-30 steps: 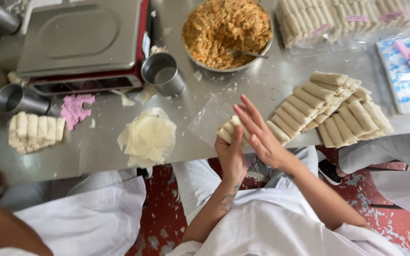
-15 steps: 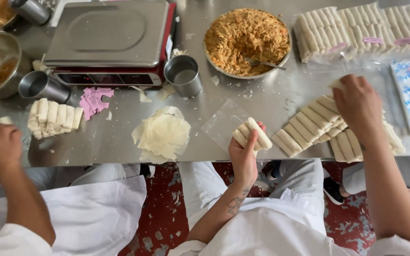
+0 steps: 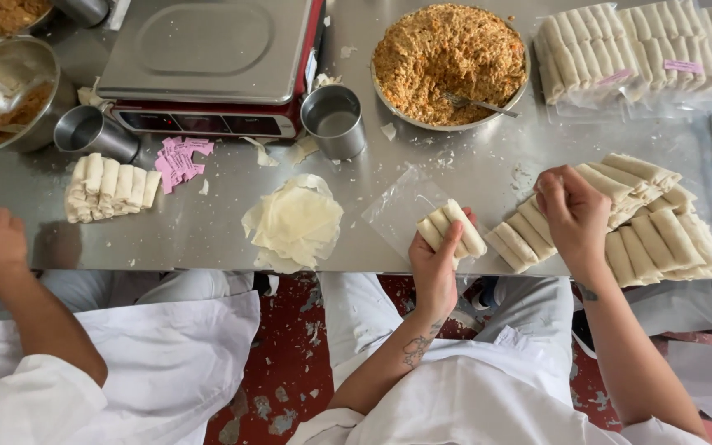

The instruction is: Workers are rolling spring rolls and packing them into plastic sleeves at a production table.

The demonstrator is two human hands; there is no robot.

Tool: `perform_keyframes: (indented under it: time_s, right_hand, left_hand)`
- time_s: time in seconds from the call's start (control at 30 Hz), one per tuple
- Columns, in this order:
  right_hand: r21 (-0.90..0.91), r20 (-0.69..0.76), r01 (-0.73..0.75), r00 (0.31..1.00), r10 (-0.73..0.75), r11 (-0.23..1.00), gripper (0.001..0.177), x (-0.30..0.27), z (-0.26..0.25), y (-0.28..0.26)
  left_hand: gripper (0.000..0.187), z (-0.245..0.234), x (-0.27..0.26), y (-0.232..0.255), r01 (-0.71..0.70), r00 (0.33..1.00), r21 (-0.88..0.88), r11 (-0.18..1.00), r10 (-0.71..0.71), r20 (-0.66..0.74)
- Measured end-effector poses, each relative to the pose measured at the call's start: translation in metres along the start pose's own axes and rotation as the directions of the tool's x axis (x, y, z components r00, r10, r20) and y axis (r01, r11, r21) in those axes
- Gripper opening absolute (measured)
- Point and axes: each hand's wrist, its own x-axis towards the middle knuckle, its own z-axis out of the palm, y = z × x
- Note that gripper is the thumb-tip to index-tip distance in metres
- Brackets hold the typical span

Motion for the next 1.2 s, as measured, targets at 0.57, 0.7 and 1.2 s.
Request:
perform_keyframes:
  time_s: [0.57, 0.7, 1.2]
  right_hand:
    - [0.512, 0.128, 0.027, 0.986, -0.108, 0.858, 0.048, -0.038, 0.053, -0.054]
    - [0.497, 0.149, 0.109, 0.967, -0.208, 0.861, 0.051, -0.041, 0.055, -0.052]
    - [0.303, 0.287, 0.178, 0.920, -0.268, 0.936, 0.084, -0.036, 0.046, -0.036]
  left_hand:
    - [0.029, -0.023, 0.019, -0.038, -0.105, 0.993, 0.164, 0.981, 0.092, 0.080]
    - [0.036, -0.014, 0.016, -0.023, -0.123, 0.991, 0.181, 0.976, 0.113, 0.066]
    - [0.039, -0.022, 0.012, -0.034, -0.098, 0.991, 0.121, 0.988, 0.086, 0.101]
